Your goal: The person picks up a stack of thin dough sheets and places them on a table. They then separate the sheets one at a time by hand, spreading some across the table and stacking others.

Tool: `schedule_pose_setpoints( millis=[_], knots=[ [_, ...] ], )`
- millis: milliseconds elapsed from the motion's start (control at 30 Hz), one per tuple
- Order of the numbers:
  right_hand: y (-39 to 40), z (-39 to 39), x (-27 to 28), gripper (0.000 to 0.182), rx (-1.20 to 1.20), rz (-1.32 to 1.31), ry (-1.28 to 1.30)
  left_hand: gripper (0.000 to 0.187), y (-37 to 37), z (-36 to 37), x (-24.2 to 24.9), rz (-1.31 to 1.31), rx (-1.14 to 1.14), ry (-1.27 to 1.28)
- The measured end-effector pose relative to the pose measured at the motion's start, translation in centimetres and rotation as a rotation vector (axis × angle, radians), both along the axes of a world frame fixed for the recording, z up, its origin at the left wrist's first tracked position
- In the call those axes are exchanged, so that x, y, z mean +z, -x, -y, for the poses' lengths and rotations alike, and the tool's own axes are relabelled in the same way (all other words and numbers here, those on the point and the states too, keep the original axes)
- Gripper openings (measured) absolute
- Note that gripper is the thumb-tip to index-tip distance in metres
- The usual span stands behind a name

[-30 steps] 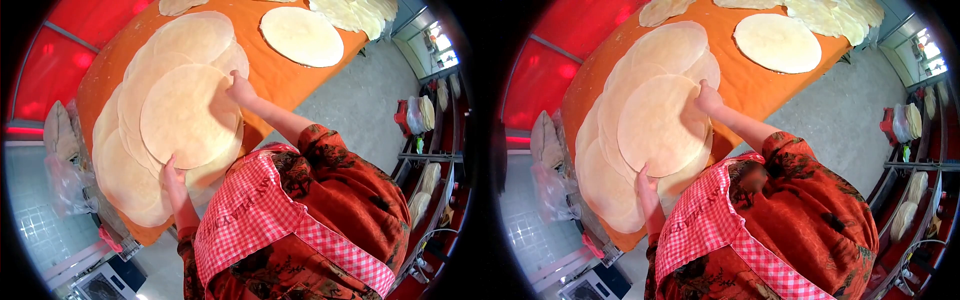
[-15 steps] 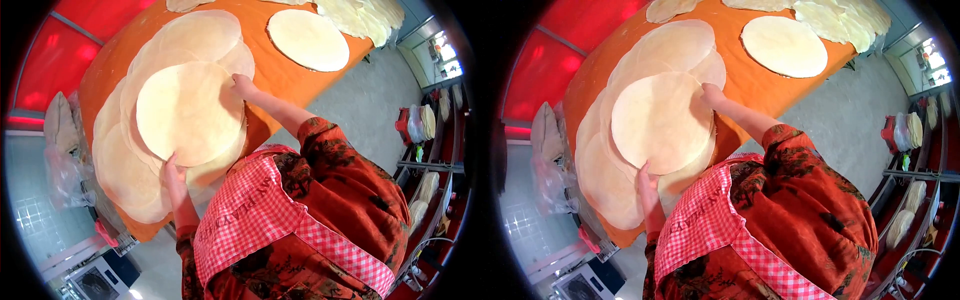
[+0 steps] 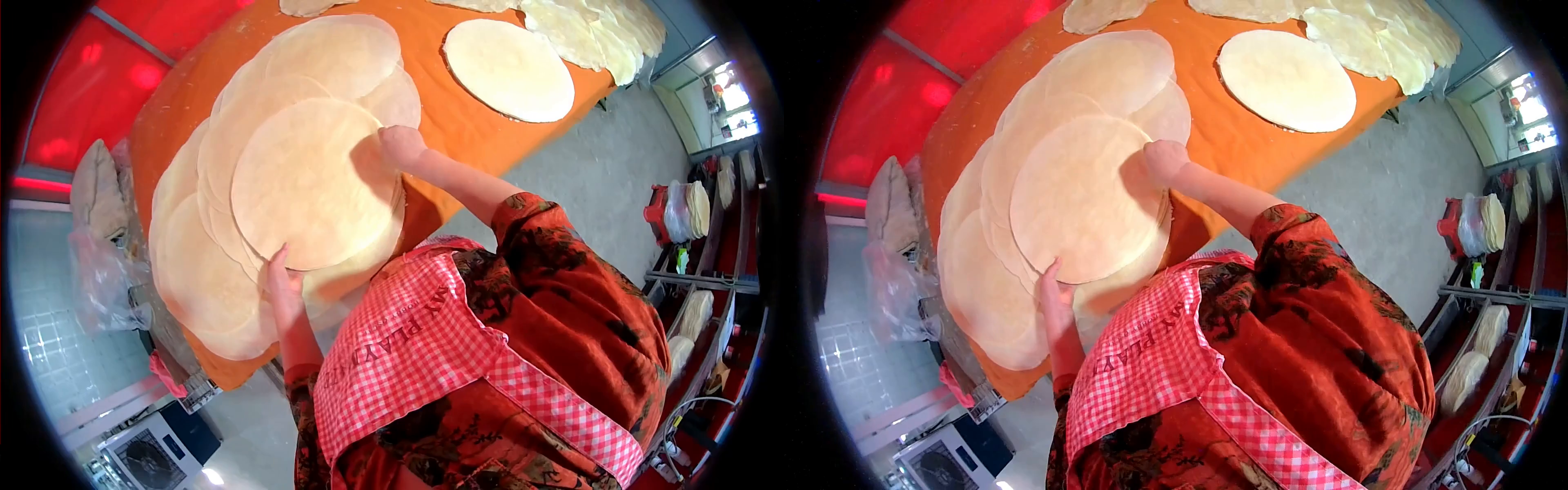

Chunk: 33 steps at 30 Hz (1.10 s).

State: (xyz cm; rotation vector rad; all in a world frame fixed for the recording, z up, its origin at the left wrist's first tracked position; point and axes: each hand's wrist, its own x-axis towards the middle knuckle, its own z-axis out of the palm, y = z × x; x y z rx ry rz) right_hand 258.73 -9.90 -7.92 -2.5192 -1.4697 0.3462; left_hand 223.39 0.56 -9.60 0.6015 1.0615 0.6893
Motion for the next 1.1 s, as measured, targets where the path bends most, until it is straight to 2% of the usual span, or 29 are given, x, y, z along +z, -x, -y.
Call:
schedule_pose_setpoints(
  millis=[100, 200, 267, 300, 333, 400, 500, 567, 633, 667, 700, 833, 933, 967, 1000, 1033, 1067, 1100],
  knots=[
    [0.3, 0.4, 4.2, 0.031, -0.119, -0.076, 0.018, 0.031, 0.0, -0.3, -0.3, 0.003, -0.017, 0.007],
    [-0.8, -1.2, 1.7, 0.04, -0.153, -0.021, -0.336, 0.032, 0.0, 0.5, 1.1, 0.05, -0.069, 0.018],
    [-0.8, -2.6, -1.3, 0.045, -0.059, 0.08, -0.418, 0.03, -0.6, 1.4, 3.9, 0.067, -0.076, 0.048],
    [-0.7, -3.2, -2.4, 0.047, -0.013, 0.129, -0.461, 0.029, -0.3, 1.3, 3.4, 0.048, -0.058, 0.001],
    [-0.9, -3.6, -3.1, 0.05, 0.029, 0.148, -0.38, 0.028, -0.1, 1.0, 2.1, 0.03, -0.044, -0.044],
    [-0.9, -3.8, -3.7, 0.055, 0.091, 0.198, -0.213, 0.026, -0.5, 1.3, 2.7, 0.054, -0.027, -0.09],
    [2.8, -3.1, 2.3, 0.065, -0.011, 0.223, -0.154, 0.023, -0.4, 1.3, 2.0, 0.087, -0.018, -0.096],
    [7.4, -1.8, 4.6, 0.073, 0.484, 0.243, -0.434, 0.021, -0.4, 0.3, 0.5, 0.073, -0.006, -0.037],
    [14.1, 1.2, 7.7, 0.069, 0.678, 0.141, -0.444, 0.021, -0.4, -0.6, 0.1, 0.021, 0.007, 0.019],
    [16.1, 2.3, 7.8, 0.064, 0.702, 0.236, -0.436, 0.022, -0.7, -1.3, 0.7, -0.009, 0.012, 0.029],
    [17.3, 2.7, 7.9, 0.059, 0.727, 0.331, -0.427, 0.023, -0.8, -1.7, 1.6, -0.039, 0.019, 0.039],
    [17.5, -0.1, 6.9, 0.041, 0.694, 0.249, -0.282, 0.037, -2.0, -0.7, 6.6, 0.116, 0.014, -0.028],
    [15.3, -3.9, 10.6, 0.027, 0.74, 0.223, -0.137, 0.056, -2.1, -1.1, 7.1, 0.384, 0.179, 0.073],
    [14.5, -6.1, 12.3, 0.026, 0.731, 0.261, -0.142, 0.059, -1.9, -0.9, 7.1, 0.447, 0.167, 0.047],
    [13.2, -7.7, 15.1, 0.023, 0.773, 0.184, -0.207, 0.063, -1.4, -0.6, 7.1, 0.507, 0.158, 0.023],
    [12.2, -9.1, 19.9, 0.024, 0.79, 0.125, -0.108, 0.066, -1.0, -0.4, 7.0, 0.57, 0.153, -0.004],
    [11.1, -11.0, 22.6, 0.027, 0.725, 0.072, -0.162, 0.071, -1.1, -0.4, 5.1, 0.526, 0.204, 0.022],
    [11.0, -8.4, 28.3, 0.029, 0.582, -0.073, -0.306, 0.072, -1.2, 0.0, 4.0, 0.497, 0.172, 0.03]
  ],
)
